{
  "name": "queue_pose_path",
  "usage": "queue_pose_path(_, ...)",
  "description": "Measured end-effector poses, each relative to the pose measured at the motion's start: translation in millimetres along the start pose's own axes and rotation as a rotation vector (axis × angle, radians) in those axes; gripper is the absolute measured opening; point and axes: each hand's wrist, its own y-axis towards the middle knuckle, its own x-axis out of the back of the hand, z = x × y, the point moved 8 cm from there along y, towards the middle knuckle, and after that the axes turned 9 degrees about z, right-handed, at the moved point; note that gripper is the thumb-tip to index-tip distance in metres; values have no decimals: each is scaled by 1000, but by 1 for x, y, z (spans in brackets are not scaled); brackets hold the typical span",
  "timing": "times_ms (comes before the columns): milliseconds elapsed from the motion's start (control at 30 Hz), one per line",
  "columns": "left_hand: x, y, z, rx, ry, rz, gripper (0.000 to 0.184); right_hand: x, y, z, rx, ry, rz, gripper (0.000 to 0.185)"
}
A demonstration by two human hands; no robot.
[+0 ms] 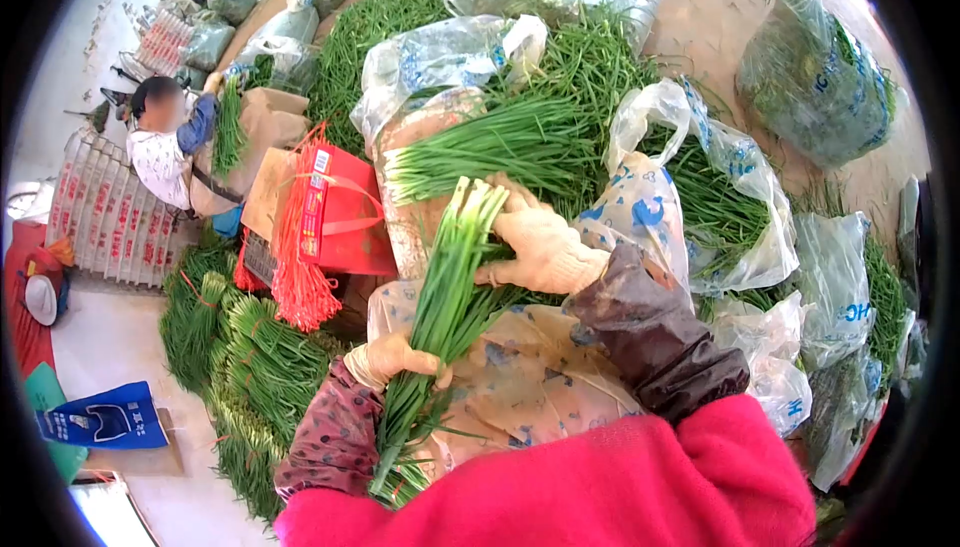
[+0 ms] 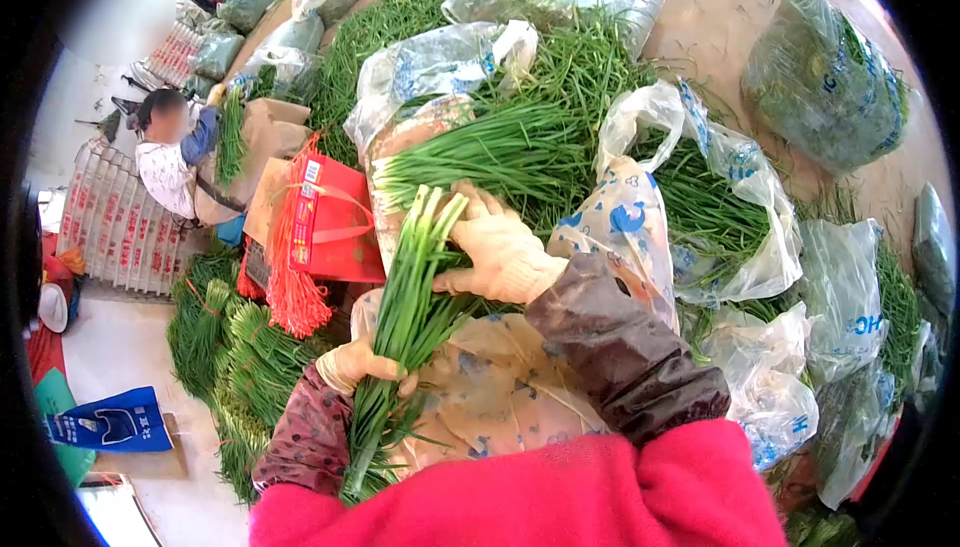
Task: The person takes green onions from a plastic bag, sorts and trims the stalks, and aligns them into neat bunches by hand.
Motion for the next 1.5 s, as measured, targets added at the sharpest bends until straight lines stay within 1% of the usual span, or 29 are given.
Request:
queue_pose_path(33, -5, -2, 8, 37, -2, -12, 58, -13, -4, -9, 24, -8, 36, 73)
queue_pose_path(67, -12, -3, 15, 75, -4, -24, 60, -25, -10, -17, -140, 191, 234, 68)
queue_pose_path(167, -24, 5, 35, 38, -49, -73, 65, -55, -25, -27, -233, 77, 239, 60)
queue_pose_path(267, -27, 5, 54, 14, -85, -115, 65, -70, -32, -40, -357, -258, 193, 42)
queue_pose_path(333, -26, 3, 61, -5, -73, -161, 63, -76, -31, -69, -607, -239, 148, 34)
queue_pose_path(400, -29, -3, 71, 7, -136, -160, 64, -88, -27, -105, -706, -438, 421, 27)
queue_pose_path(433, -29, -8, 72, -10, -98, -156, 65, -93, -32, -133, -703, -555, 386, 15)
queue_pose_path(467, -29, -14, 72, -26, -57, -153, 66, -103, -38, -175, -765, -410, 400, 11)
queue_pose_path(500, -30, -23, 70, -46, -67, -207, 67, -91, -44, -188, -789, -364, 231, 10)
queue_pose_path(533, -30, -30, 69, -48, -72, -217, 67, -85, -45, -199, -824, -346, 217, 11)
queue_pose_path(633, -14, -53, 68, -34, -66, -362, 77, -95, -52, -214, -890, -426, 725, 34)
queue_pose_path(733, 5, -67, 68, -160, 72, -555, 74, -102, -62, -216, -789, -443, 741, 50)
queue_pose_path(800, 15, -69, 72, -212, 154, -598, 74, -59, -38, -142, -576, -420, 441, 56)
queue_pose_path(833, 20, -69, 74, -187, 196, -643, 74, -43, -27, -115, -396, -319, 197, 49)
queue_pose_path(867, 24, -68, 76, -158, 238, -683, 75, -27, -18, -86, -360, -152, 74, 42)
queue_pose_path(933, 24, -62, 69, -177, 352, -718, 77, -20, -9, -39, -204, 457, -8, 35)
queue_pose_path(967, 22, -60, 64, -150, 381, -739, 81, -10, -6, -8, -47, 341, -89, 37)
queue_pose_path(1000, 21, -57, 59, -126, 412, -762, 85, -12, -5, 8, -18, 292, -34, 28)
queue_pose_path(1067, 18, -51, 56, -159, 455, -775, 86, -23, -1, 20, -39, 21, -22, 29)
queue_pose_path(1100, 17, -50, 51, -109, 661, -810, 86, -30, -1, 22, -45, -70, -18, 30)
queue_pose_path(1133, 14, -48, 47, -57, 865, -840, 86, -42, -3, 13, -87, 160, -2, 34)
queue_pose_path(1167, 3, -45, 34, -180, 962, -828, 87, -54, -5, 3, -131, 391, 18, 38)
queue_pose_path(1200, 1, -44, 31, -178, 954, -829, 87, -58, -7, -3, -133, 392, 26, 38)
queue_pose_path(1267, 0, -44, 40, 33, 908, -822, 84, -74, -18, -19, -140, 423, 184, 47)
queue_pose_path(1300, -4, -44, 37, -20, 1055, -839, 84, -68, -22, -13, 2, 157, 74, 47)
queue_pose_path(1333, -5, -44, 38, -19, 1049, -834, 84, -70, -27, -19, -4, 155, 79, 47)
queue_pose_path(1400, -7, -43, 38, 209, 1278, -867, 87, -83, -33, -29, -125, -103, 293, 34)
queue_pose_path(1467, -10, -40, 33, 166, 1402, -886, 86, -90, -36, -49, -205, -239, 253, 23)
queue_pose_path(1500, -7, -40, 35, 281, 1379, -865, 86, -89, -36, -71, -429, -315, 360, 22)
